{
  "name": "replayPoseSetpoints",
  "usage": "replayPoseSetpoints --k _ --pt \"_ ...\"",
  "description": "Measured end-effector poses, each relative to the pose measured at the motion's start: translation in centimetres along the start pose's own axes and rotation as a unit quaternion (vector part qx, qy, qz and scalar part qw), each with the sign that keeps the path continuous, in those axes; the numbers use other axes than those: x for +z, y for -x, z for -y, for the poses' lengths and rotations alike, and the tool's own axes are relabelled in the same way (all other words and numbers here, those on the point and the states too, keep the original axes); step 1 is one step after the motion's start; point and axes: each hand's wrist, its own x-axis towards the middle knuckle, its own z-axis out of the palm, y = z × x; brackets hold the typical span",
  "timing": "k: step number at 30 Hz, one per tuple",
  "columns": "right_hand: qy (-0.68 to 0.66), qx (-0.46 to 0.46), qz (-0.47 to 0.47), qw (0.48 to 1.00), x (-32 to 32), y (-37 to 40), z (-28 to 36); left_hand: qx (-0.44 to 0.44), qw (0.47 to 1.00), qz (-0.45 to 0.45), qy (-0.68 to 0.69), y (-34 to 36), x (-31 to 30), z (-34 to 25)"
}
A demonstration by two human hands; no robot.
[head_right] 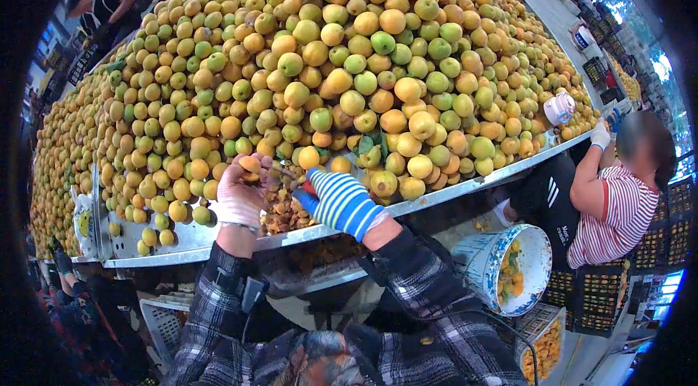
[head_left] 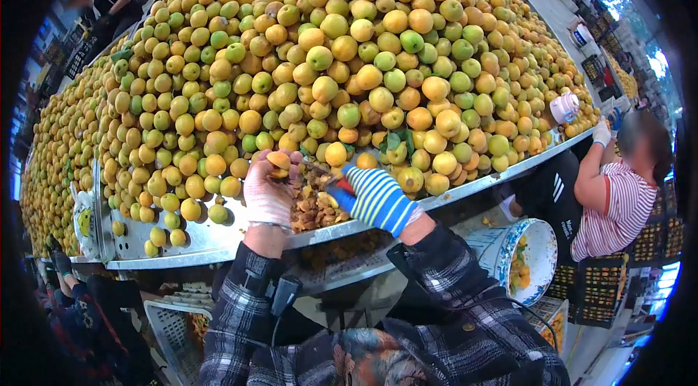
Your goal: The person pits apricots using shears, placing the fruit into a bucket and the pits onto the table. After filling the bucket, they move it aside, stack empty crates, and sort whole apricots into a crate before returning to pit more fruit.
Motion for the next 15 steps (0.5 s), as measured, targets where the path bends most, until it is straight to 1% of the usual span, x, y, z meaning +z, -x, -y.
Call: replayPoseSetpoints --k 1,2,3,4,5,7,8,9,12,14,15 --pt "-0.070 -0.025 -0.062 0.995 0.4 0.0 -0.6 -0.012 1.000 -0.006 0.011 -0.3 -0.3 -0.2" --pt "-0.123 -0.013 -0.082 0.989 -0.1 -0.1 0.3 -0.014 1.000 -0.009 0.012 0.2 0.2 -0.2" --pt "-0.174 0.002 -0.103 0.979 -0.5 -0.3 1.2 -0.016 0.997 0.018 -0.068 0.9 0.7 0.0" --pt "-0.136 0.000 -0.103 0.985 0.2 -0.6 0.9 -0.020 0.988 0.047 -0.148 1.6 1.4 0.4" --pt "-0.151 -0.046 -0.143 0.977 0.7 -0.8 0.8 -0.039 0.972 0.066 -0.220 2.2 1.9 1.0" --pt "-0.081 -0.033 -0.069 0.994 0.2 -1.4 1.0 0.017 0.916 0.155 -0.368 0.8 -0.7 2.9" --pt "-0.092 -0.036 -0.058 0.993 -0.1 -1.3 0.8 0.006 0.939 0.159 -0.305 2.2 1.1 2.6" --pt "-0.115 -0.068 -0.072 0.988 -0.3 -1.4 0.8 -0.024 0.935 0.184 -0.303 2.8 2.0 1.8" --pt "-0.111 -0.055 -0.056 0.991 -0.3 -1.5 0.0 -0.028 0.922 0.181 -0.341 3.7 2.5 1.4" --pt "-0.036 -0.021 -0.107 0.993 0.3 -1.6 -1.3 0.096 0.861 0.216 -0.450 4.1 2.4 1.8" --pt "-0.072 -0.003 -0.111 0.991 0.1 -1.7 -1.8 0.094 0.861 0.216 -0.451 4.4 2.6 2.0"
